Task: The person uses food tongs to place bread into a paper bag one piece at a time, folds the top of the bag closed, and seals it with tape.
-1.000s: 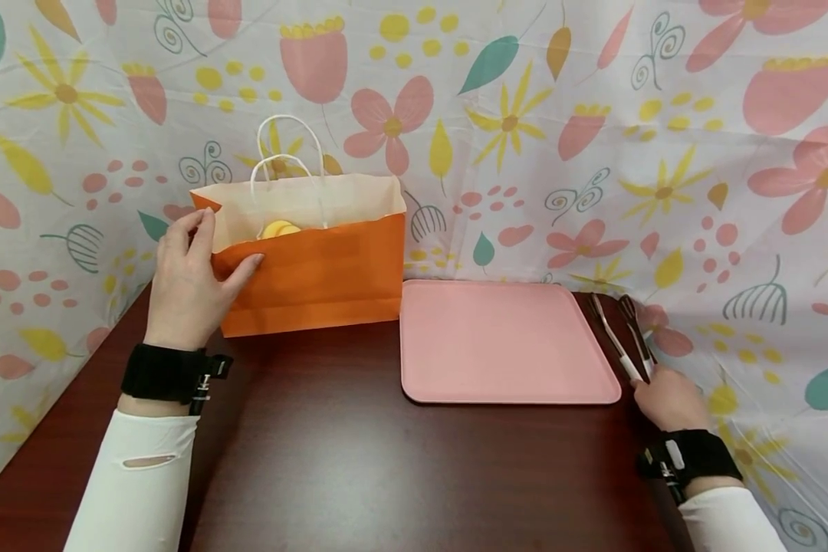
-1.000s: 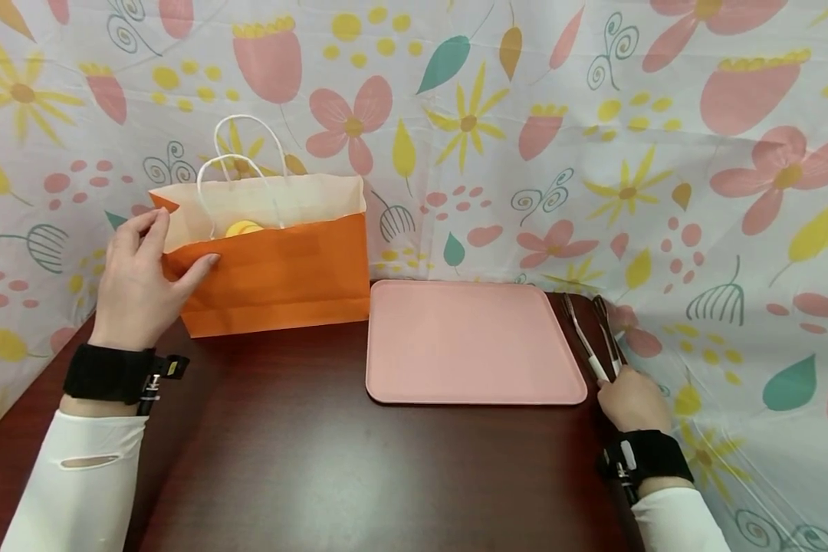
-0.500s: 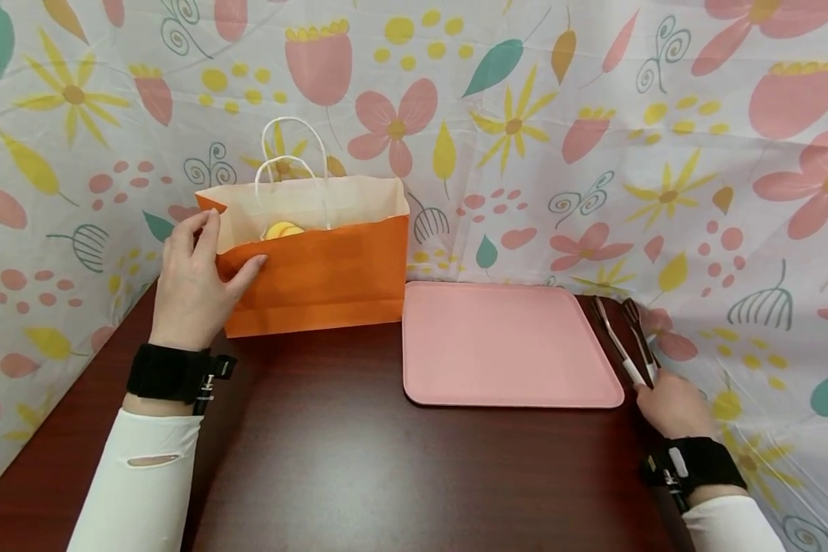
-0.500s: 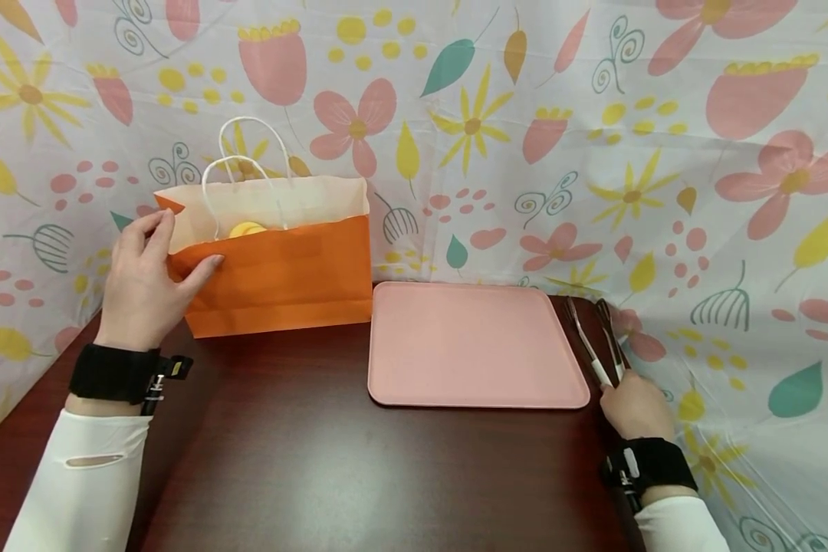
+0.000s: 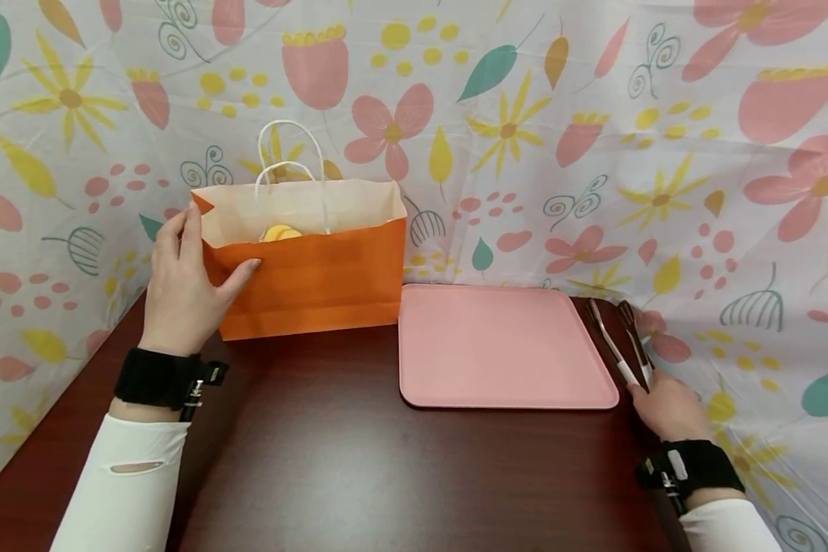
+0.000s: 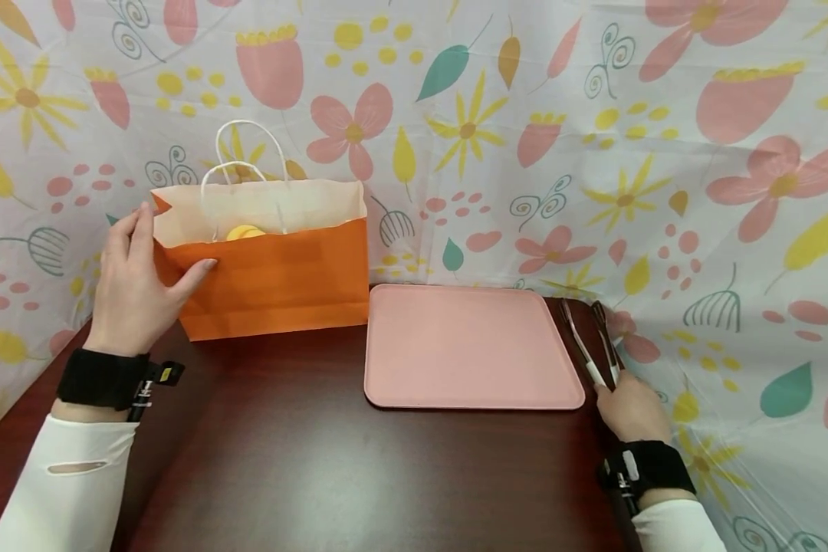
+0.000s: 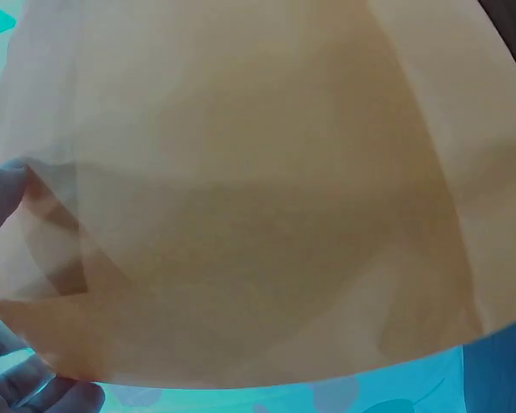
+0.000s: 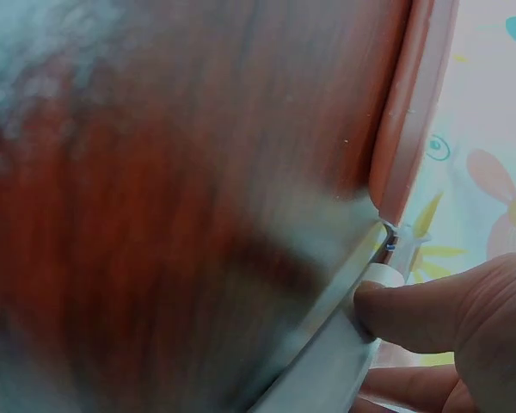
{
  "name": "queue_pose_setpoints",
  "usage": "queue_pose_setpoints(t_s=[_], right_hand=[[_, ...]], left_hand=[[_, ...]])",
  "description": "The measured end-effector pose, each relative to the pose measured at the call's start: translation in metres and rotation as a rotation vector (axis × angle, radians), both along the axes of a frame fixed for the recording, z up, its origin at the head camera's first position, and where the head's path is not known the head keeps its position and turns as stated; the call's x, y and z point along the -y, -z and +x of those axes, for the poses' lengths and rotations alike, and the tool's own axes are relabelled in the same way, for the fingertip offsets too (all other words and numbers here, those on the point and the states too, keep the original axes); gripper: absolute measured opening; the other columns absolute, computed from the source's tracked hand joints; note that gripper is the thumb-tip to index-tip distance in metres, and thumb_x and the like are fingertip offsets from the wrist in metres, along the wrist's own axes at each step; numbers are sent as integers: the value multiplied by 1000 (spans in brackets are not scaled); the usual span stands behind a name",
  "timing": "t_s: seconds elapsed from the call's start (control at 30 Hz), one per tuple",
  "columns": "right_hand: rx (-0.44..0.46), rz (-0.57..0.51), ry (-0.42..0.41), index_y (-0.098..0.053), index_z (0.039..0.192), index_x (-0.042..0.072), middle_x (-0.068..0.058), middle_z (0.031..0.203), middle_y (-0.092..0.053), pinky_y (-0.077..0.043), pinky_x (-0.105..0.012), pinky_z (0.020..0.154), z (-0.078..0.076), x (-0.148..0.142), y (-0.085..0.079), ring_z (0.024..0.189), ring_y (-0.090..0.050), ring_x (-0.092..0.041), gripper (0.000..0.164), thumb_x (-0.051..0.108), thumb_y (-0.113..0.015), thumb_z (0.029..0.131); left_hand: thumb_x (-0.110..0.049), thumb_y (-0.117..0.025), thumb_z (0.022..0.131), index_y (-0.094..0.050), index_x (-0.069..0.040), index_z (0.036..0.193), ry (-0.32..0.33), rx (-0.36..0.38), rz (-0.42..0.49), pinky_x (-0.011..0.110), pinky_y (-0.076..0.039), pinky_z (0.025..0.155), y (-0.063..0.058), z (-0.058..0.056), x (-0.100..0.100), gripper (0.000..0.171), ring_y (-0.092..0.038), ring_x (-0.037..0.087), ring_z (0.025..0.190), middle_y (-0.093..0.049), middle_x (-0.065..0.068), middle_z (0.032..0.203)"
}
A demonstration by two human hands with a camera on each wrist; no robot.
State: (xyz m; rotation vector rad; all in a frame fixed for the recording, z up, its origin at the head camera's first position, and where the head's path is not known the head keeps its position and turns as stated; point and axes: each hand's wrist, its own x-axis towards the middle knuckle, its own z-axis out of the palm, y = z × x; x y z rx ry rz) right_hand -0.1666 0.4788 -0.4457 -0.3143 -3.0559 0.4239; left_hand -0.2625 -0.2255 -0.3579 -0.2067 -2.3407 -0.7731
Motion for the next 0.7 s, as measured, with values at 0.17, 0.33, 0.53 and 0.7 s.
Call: queue_pose_setpoints(t_s=[0.17,0.33,0.53,0.7], right_hand=[[-129,0,-13,-45,144,-22,-58,123,-52,-47,-79,88,8,11,2,112,-55,-75,63,35,-51,118],[-233,6,1,-32,160,-23,-57,144,-42,-37,-82,104,20,31,-2,130,-42,-74,79,43,-47,120],[-327,51,-63,-32,167,-13,-47,158,-41,-35,-86,104,36,63,-5,134,-43,-73,80,46,-54,118],[-314,41,-117,-27,173,-4,-41,169,-32,-17,-85,122,52,89,-1,147,-33,-69,86,50,-59,115]], left_hand=[[-38,-86,100,-5,-4,179,15,61,6,68,-25,131,8,10,13,118,-22,52,163,-17,28,180],[-46,-80,103,4,-1,177,39,120,-35,71,-18,130,20,24,23,120,-14,54,166,-2,28,183],[-55,-74,105,-3,4,176,78,206,-161,80,-4,127,47,47,32,116,-18,63,161,-10,35,180],[-59,-77,102,-11,4,176,117,266,-239,90,3,119,70,67,29,117,-15,63,162,-14,36,179]])
